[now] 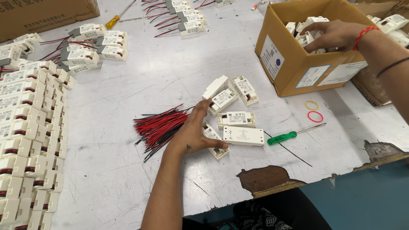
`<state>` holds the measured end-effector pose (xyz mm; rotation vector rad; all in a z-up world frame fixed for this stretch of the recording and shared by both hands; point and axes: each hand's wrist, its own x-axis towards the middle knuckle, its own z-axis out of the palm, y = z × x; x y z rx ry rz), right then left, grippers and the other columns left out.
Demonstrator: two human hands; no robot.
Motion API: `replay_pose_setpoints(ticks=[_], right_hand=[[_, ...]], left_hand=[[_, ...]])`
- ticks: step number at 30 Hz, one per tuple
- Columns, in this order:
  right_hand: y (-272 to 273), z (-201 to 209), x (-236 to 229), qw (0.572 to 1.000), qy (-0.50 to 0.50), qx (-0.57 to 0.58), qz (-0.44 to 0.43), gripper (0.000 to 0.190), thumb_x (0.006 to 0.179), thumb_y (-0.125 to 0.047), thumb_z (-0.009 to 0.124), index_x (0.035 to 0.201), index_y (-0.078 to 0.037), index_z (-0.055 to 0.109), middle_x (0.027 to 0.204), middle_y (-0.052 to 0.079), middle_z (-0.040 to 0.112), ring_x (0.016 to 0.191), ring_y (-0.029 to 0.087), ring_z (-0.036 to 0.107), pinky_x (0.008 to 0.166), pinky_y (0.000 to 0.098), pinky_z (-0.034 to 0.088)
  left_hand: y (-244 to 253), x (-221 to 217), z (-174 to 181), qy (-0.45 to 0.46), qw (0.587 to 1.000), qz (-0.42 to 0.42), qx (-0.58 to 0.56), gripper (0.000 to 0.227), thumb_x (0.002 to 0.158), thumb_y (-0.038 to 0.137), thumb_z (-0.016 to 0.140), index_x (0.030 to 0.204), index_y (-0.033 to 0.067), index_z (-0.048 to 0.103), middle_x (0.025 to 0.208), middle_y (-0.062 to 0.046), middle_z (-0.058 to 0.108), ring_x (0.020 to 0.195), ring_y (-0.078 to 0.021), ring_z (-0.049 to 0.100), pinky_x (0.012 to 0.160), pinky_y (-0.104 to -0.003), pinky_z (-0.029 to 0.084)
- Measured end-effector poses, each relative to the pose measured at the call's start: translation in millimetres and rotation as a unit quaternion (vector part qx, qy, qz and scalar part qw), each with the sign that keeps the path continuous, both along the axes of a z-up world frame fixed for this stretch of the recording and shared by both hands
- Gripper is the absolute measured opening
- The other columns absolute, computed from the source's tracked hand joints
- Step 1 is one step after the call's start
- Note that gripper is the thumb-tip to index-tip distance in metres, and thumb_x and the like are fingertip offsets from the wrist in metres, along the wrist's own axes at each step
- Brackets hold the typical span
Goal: The person assembles small white electrical components by inserting red and black wires into terminals and tightening them with a green screwdriver. They handle multiple units, stacking completed ones and retrieving new ones from a cardboard box.
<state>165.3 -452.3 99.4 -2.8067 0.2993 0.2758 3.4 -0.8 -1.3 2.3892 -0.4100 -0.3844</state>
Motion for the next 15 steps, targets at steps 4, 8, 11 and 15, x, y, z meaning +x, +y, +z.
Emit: replay_pose_setpoints(ticks=[4, 8, 11, 15], right_hand=[[-2.2, -1.9, -4.7, 0.997, -0.063, -0.038, 0.028, 0.079, 0.071, -0.051, 0.084, 0.145, -0.030, 0.064, 0.109, 0.025, 0.071, 0.102, 0.040, 0.069, 0.091, 0.0486, 0.053], [-9.6, -6.9, -5.6, 0.993, -0.115, -0.011, 0.024, 0.084, 0.069, -0.049, 0.087, 0.145, -0.025, 0.060, 0.117, 0.024, 0.069, 0.104, 0.040, 0.068, 0.092, 0.0494, 0.053], [-16.2, -8.5, -2.0, 0.989, -0.144, 0.022, 0.017, 0.084, 0.067, -0.048, 0.088, 0.141, -0.020, 0.062, 0.123, 0.024, 0.067, 0.108, 0.040, 0.068, 0.094, 0.0502, 0.053], [-17.0, -10.3, 5.9, 0.988, -0.130, -0.024, 0.081, 0.080, 0.071, -0.051, 0.086, 0.142, -0.022, 0.063, 0.133, 0.025, 0.063, 0.118, 0.041, 0.063, 0.100, 0.0503, 0.051]], left_hand=[[-0.9, -0.1, 0.8, 0.006, 1.000, 0.005, 0.004, 0.162, 0.032, 0.063, 0.095, 0.164, 0.0239, 0.010, 0.171, -0.009, 0.012, 0.156, -0.0295, 0.019, 0.122, -0.048, 0.027], [0.4, 0.0, 0.0, 0.003, 1.000, 0.002, 0.009, 0.161, 0.033, 0.062, 0.095, 0.164, 0.0243, 0.008, 0.172, -0.008, 0.011, 0.156, -0.0295, 0.018, 0.121, -0.048, 0.027], [0.7, 0.8, -1.3, 0.001, 1.000, 0.001, 0.003, 0.161, 0.034, 0.063, 0.096, 0.163, 0.0226, 0.009, 0.172, -0.009, 0.012, 0.156, -0.0295, 0.018, 0.122, -0.048, 0.027], [2.2, -0.1, -2.9, -0.009, 1.000, -0.005, -0.017, 0.159, 0.036, 0.063, 0.096, 0.164, 0.0216, 0.010, 0.171, -0.012, 0.013, 0.156, -0.0315, 0.017, 0.123, -0.047, 0.026]])
